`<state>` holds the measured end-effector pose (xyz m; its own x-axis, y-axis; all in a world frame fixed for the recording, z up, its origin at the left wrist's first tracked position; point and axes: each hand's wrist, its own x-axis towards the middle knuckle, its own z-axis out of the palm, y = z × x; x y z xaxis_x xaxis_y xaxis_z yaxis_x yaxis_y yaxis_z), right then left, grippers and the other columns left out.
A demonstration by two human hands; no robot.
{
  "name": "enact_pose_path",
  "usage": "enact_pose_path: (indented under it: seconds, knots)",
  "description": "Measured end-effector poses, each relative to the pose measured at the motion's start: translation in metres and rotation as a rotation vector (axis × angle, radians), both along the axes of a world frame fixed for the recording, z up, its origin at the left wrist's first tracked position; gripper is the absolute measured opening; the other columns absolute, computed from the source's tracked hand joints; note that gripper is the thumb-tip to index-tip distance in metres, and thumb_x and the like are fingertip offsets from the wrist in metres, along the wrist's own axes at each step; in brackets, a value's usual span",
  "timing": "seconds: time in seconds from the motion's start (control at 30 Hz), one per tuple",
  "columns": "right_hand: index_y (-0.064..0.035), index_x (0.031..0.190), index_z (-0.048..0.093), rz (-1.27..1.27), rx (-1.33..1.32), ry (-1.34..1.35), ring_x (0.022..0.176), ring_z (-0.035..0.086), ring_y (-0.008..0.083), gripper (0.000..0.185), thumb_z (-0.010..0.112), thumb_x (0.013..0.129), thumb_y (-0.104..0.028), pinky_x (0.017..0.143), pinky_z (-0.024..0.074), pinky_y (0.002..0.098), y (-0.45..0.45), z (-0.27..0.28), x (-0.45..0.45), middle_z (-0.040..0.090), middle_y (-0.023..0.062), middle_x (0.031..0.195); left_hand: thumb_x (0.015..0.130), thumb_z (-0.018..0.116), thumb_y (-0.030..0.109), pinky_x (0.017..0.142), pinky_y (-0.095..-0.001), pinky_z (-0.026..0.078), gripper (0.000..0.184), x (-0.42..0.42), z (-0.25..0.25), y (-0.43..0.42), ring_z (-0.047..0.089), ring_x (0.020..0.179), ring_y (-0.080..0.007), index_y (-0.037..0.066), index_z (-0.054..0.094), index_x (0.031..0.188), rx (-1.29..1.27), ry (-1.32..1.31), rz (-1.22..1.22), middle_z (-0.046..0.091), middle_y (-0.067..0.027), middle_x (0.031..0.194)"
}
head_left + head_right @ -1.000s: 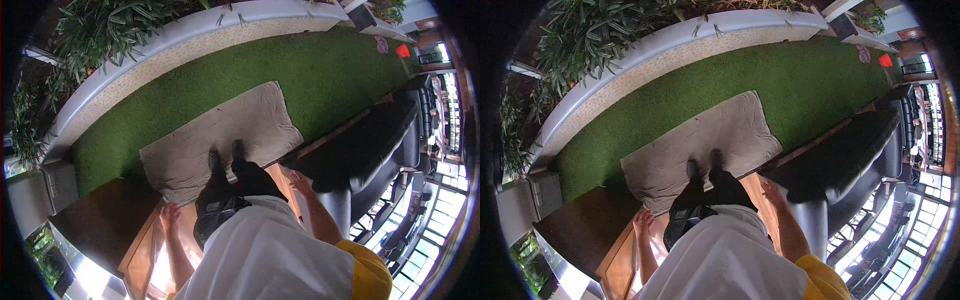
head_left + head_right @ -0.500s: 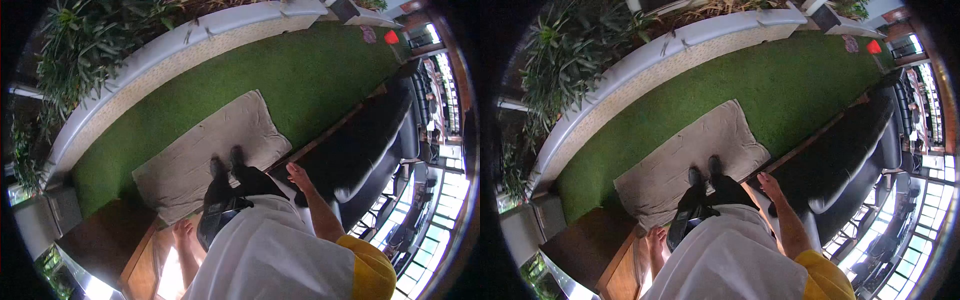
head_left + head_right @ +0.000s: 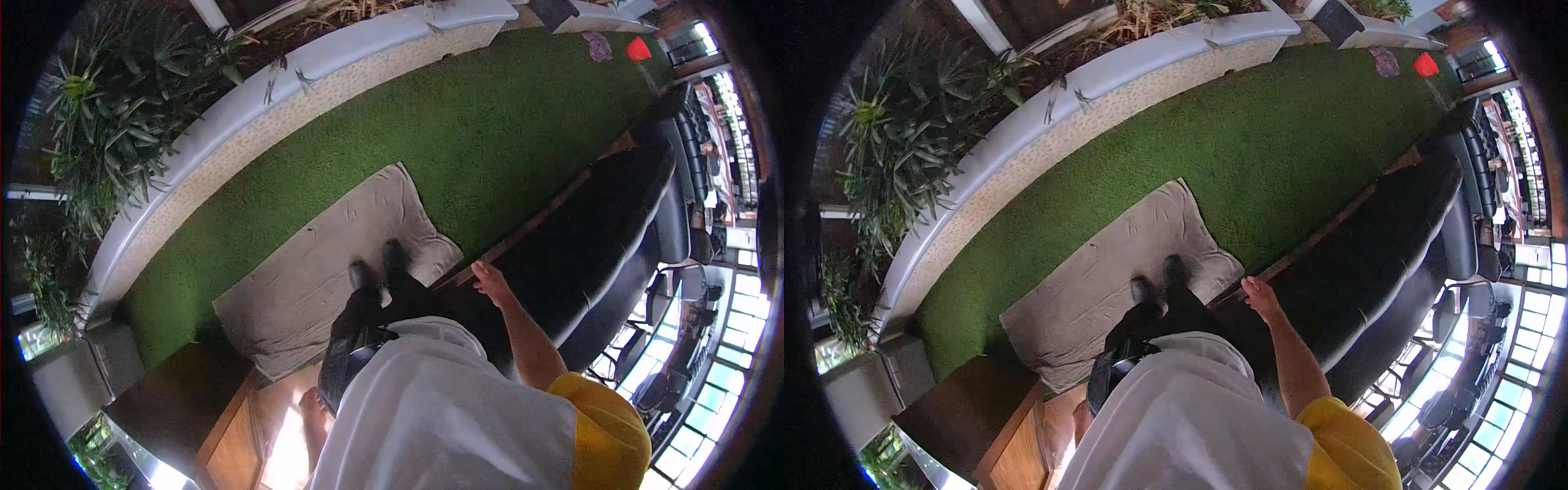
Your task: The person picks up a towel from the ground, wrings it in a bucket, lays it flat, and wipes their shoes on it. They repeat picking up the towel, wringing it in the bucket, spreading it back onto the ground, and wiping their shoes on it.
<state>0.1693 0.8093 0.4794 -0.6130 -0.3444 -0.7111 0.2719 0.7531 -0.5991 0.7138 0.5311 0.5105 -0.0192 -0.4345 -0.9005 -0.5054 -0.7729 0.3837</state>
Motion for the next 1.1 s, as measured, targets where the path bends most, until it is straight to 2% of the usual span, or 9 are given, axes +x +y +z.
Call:
enact_pose_path:
  seconds: [0.23,0.33,0.43,0.57,0.77,0.83,0.93,1.03,1.1]
  knots:
    - [-0.0068,0.133,0.04,-0.247,-0.029,-0.135,0.086,0.059,0.0213,0.061,0.052,0.089,-0.047,0.079,0.0475,0.0384,0.001,0.028,-0.042,0.05,0.0107,0.126,0.085,0.059,0.028,0.066,-0.0341,0.048,0.03,-0.066,0.006,0.0,0.056,0.075,-0.0182,0.01,0.054,0.109,0.005,0.056,0.19,0.058,-0.0046,0.089]
    - [-0.0055,0.132,0.041,-0.18,-0.011,-0.21,0.088,0.058,0.0202,0.063,0.053,0.087,-0.048,0.079,0.0471,0.0377,0.016,0.021,-0.087,0.052,0.0092,0.124,0.085,0.058,0.028,0.07,-0.0348,0.048,0.03,-0.104,0.01,0.007,0.057,0.08,-0.0198,0.01,0.054,0.109,-0.077,0.052,0.379,0.058,-0.0058,0.093]
    - [-0.0071,0.129,0.045,-0.124,0.036,-0.189,0.09,0.057,0.0183,0.062,0.055,0.085,-0.05,0.077,0.0466,0.0361,0.033,0.023,-0.131,0.053,0.0075,0.12,0.086,0.057,0.028,0.072,-0.0357,0.048,0.031,-0.139,0.014,0.032,0.057,0.085,-0.0218,0.01,0.053,0.11,-0.068,0.047,0.37,0.058,-0.0067,0.096]
    - [-0.0092,0.122,0.051,-0.186,0.031,-0.188,0.08,0.057,0.0166,0.057,0.056,0.083,-0.051,0.068,0.0478,0.0336,0.056,0.017,-0.164,0.056,0.0058,0.107,0.086,0.056,0.026,0.071,-0.035,0.048,0.031,-0.178,0.008,0.078,0.057,0.086,-0.0204,0.009,0.053,0.112,0.023,0.0,0.295,0.058,-0.0068,0.099]
    - [-0.0112,0.108,0.057,0.147,0.269,-0.337,0.068,0.055,0.0134,0.043,0.057,0.084,-0.047,0.058,0.0477,0.0307,0.088,-0.026,-0.176,0.055,0.0007,0.088,0.085,0.055,0.019,0.061,-0.0316,0.047,0.032,-0.227,0.008,0.121,0.058,0.075,-0.0183,0.004,0.053,0.114,0.078,0.027,0.434,0.061,-0.0081,0.089]
    - [-0.0121,0.102,0.058,0.151,0.294,-0.417,0.067,0.055,0.0124,0.039,0.056,0.084,-0.046,0.058,0.0478,0.0307,0.086,-0.027,-0.187,0.054,-0.0004,0.087,0.086,0.054,0.018,0.06,-0.0316,0.047,0.032,-0.232,0.001,0.137,0.058,0.074,-0.0179,0.004,0.053,0.114,-0.211,0.11,0.144,0.061,-0.008,0.089]
    - [-0.0071,0.098,0.059,-0.004,0.297,-0.413,0.047,0.046,0.0091,0.032,0.055,0.087,-0.037,0.041,0.0369,0.0231,0.069,-0.021,-0.22,0.049,-0.0009,0.071,0.086,0.054,0.018,0.06,-0.0318,0.047,0.031,-0.247,0.002,0.139,0.058,0.075,-0.0182,0.003,0.053,0.113,-0.065,0.075,0.327,0.06,-0.009,0.09]
    - [-0.013,0.101,0.055,0.041,0.247,-0.419,0.065,0.054,0.0132,0.036,0.056,0.085,-0.046,0.061,0.0475,0.0336,0.047,-0.014,-0.263,0.052,-0.0016,0.084,0.087,0.053,0.018,0.061,-0.0332,0.048,0.031,-0.254,-0.019,0.142,0.058,0.077,-0.0198,0.001,0.053,0.113,0.124,0.022,0.543,0.059,-0.0102,0.092]
    - [-0.0121,0.103,0.054,0.065,0.263,-0.381,0.065,0.055,0.0137,0.038,0.056,0.085,-0.045,0.062,0.0477,0.0351,0.02,-0.013,-0.288,0.053,-0.0007,0.085,0.087,0.053,0.018,0.063,-0.0347,0.05,0.031,-0.257,-0.03,0.157,0.058,0.08,-0.0211,0.0,0.053,0.112,0.17,0.053,0.653,0.059,-0.011,0.093]
